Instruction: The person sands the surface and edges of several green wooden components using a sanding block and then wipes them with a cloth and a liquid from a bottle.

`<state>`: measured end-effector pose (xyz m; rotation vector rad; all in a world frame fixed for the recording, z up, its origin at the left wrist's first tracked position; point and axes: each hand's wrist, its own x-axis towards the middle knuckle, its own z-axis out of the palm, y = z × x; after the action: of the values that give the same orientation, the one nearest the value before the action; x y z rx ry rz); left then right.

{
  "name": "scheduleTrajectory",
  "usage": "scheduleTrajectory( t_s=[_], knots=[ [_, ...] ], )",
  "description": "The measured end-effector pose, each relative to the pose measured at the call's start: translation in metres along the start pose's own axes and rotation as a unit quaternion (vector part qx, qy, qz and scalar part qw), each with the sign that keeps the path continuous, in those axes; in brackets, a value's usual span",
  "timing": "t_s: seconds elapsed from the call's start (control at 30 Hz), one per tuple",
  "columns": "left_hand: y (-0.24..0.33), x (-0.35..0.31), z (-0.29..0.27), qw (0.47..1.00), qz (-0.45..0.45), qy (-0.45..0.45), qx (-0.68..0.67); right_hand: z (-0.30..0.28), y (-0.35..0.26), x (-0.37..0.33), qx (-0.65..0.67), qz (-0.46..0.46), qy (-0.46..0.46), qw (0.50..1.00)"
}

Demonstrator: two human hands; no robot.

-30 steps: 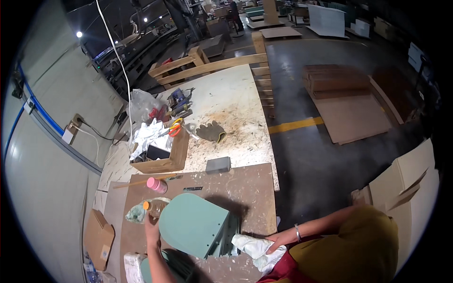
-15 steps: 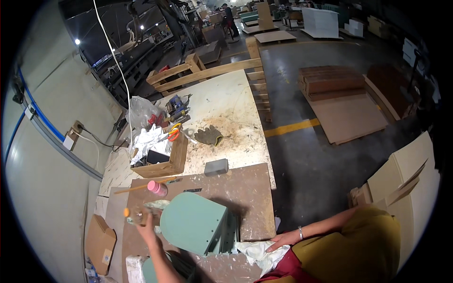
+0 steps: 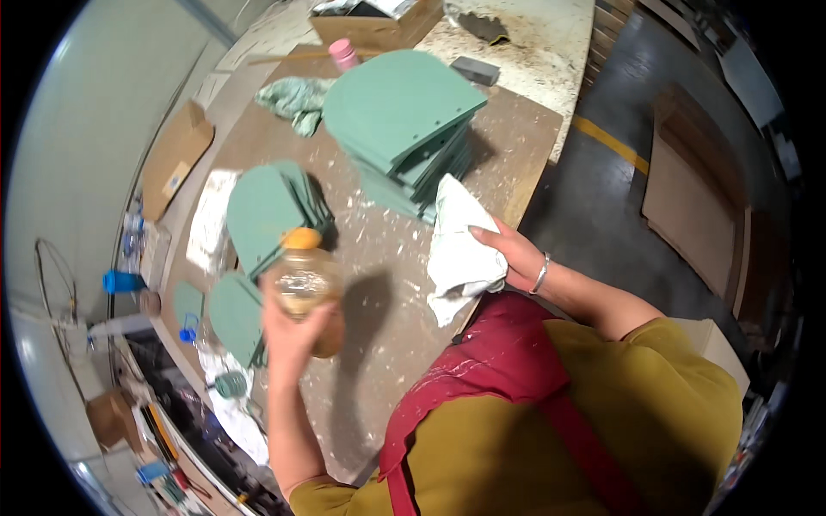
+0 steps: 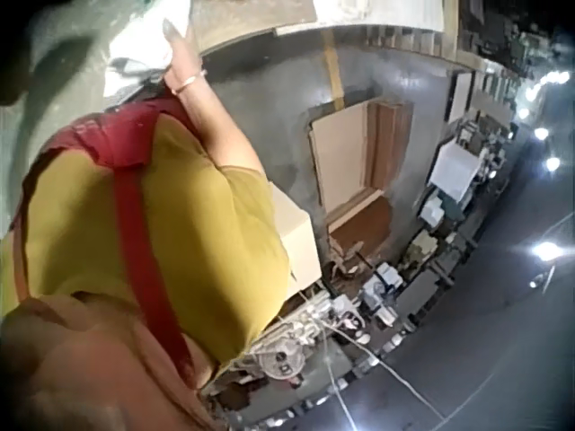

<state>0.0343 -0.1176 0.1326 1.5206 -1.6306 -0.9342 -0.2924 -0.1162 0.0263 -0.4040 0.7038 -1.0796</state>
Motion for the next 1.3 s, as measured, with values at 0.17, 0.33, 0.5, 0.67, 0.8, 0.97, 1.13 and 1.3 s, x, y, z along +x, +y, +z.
scheduleTrajectory(
  t_s=[0.17, 0.33, 0.5, 0.67, 0.8, 0.97, 1.13, 1.3],
  knots=[
    [-0.013, -0.059, 0.05, 0.978, -0.05, -0.124, 0.16, 0.036, 0.03, -0.002, 0.005, 0.035, -0.07, 0.997],
    [-0.026, -0.074, 0.059, 0.949, 0.033, -0.127, 0.288, 0.053, 0.06, -0.019, -0.151, 0.08, -0.117, 0.978],
    [-0.031, -0.08, 0.049, 0.921, 0.084, -0.14, 0.354, 0.037, 0.065, -0.01, -0.091, 0.056, -0.089, 0.99],
    [-0.026, -0.074, 0.055, 0.909, 0.098, -0.167, 0.37, 0.039, 0.075, -0.01, -0.106, 0.102, -0.134, 0.98],
    [-0.028, -0.068, 0.055, 0.905, 0.11, -0.157, 0.38, 0.025, 0.074, -0.004, -0.058, 0.091, -0.128, 0.986],
    [-0.024, -0.056, 0.047, 0.89, 0.138, -0.13, 0.415, 0.008, 0.079, 0.008, 0.02, 0.097, -0.129, 0.987],
    [-0.021, -0.054, 0.049, 0.882, 0.149, -0.125, 0.429, 0.01, 0.077, 0.008, 0.039, 0.114, -0.136, 0.983],
    [-0.024, -0.062, 0.056, 0.872, 0.157, -0.193, 0.423, 0.0, 0.078, 0.01, 0.055, 0.11, -0.128, 0.984]
  ],
)
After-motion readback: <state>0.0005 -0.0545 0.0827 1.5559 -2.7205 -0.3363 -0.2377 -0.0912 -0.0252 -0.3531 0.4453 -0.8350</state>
